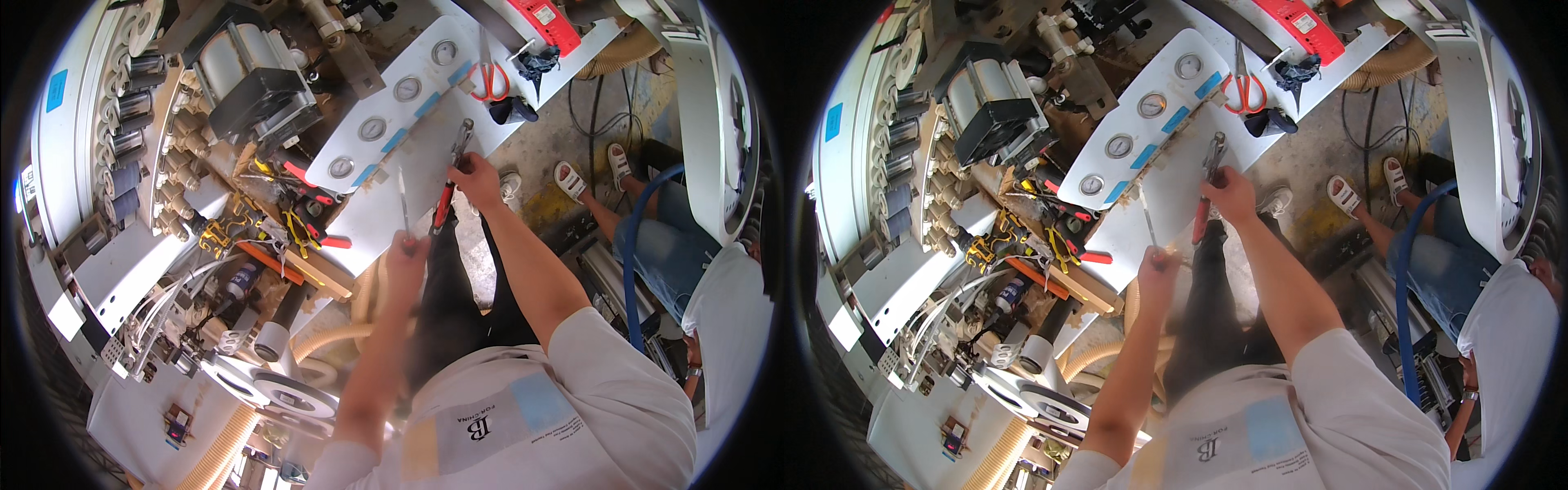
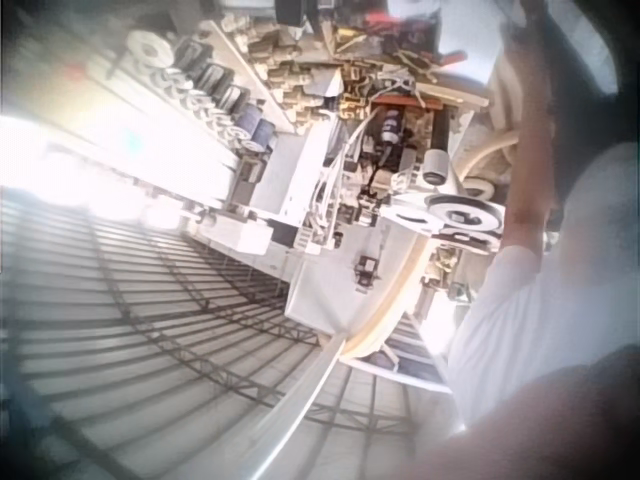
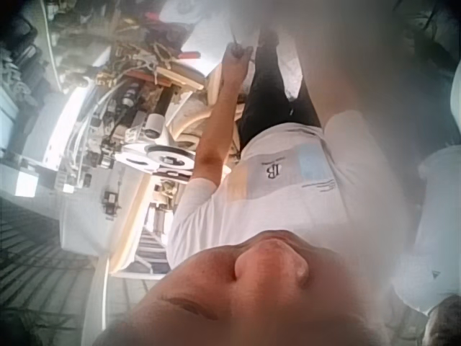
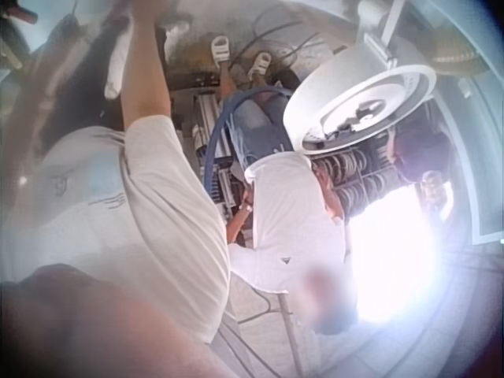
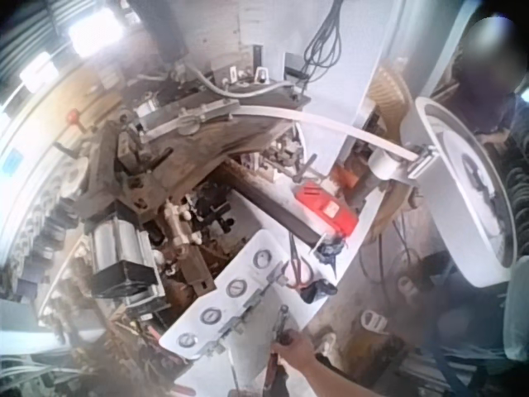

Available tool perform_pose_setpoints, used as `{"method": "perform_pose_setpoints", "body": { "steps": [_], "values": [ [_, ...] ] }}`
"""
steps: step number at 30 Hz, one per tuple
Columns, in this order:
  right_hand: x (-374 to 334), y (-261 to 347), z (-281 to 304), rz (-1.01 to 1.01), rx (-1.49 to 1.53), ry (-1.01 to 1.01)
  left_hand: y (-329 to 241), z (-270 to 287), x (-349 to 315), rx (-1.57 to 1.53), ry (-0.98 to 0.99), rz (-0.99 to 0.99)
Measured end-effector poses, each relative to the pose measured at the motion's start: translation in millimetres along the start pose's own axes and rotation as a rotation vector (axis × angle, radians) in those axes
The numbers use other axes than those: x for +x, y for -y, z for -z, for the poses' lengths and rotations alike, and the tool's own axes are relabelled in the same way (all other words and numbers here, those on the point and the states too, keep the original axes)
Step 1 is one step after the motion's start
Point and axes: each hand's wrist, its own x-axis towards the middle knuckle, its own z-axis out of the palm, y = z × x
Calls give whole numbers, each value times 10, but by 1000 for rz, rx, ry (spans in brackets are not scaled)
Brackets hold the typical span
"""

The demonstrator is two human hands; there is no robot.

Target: The person uses a wrench and a screwdriver to adjust internal components of an industrial machine and wipes a small part with a cloth.

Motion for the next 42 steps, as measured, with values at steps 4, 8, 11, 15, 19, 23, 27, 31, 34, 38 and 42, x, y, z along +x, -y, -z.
{"method": "perform_pose_setpoints", "body": {
  "steps": [4, 8, 11, 15, 19, 23, 27, 31, 34, 38, 42],
  "values": [
    [-164, 63, 124, 81, 89, 26, -53, -272, 326, -43, -25, -135],
    [-447, 306, 324, 124, 162, 27, -215, -504, 359, -215, 28, -125],
    [-669, 508, 540, 159, 185, 38, -266, -556, 333, -217, 140, -101],
    [-895, 696, 905, 77, 357, 179, -346, -540, 148, -248, 171, -24],
    [-918, 498, 1148, 203, 338, 112, -816, -310, -154, 130, 81, -160],
    [-939, 450, 1509, 173, 229, 89, -1167, 189, -296, 405, 80, -410],
    [-961, 387, 1809, 136, 163, 78, -1798, 598, -440, 645, 98, -676],
    [-1021, 513, 1975, 216, -19, 7, -2151, 754, -462, 842, 59, -887],
    [-1018, 551, 2020, 299, -164, -17, -2297, 766, -469, 919, 41, -958],
    [-1017, 620, 2027, 302, -254, 42, -2354, 760, -512, 978, 60, -923],
    [-1004, 629, 1977, 343, -304, 82, -2320, 820, -493, 997, 55, -984]
  ]
}}
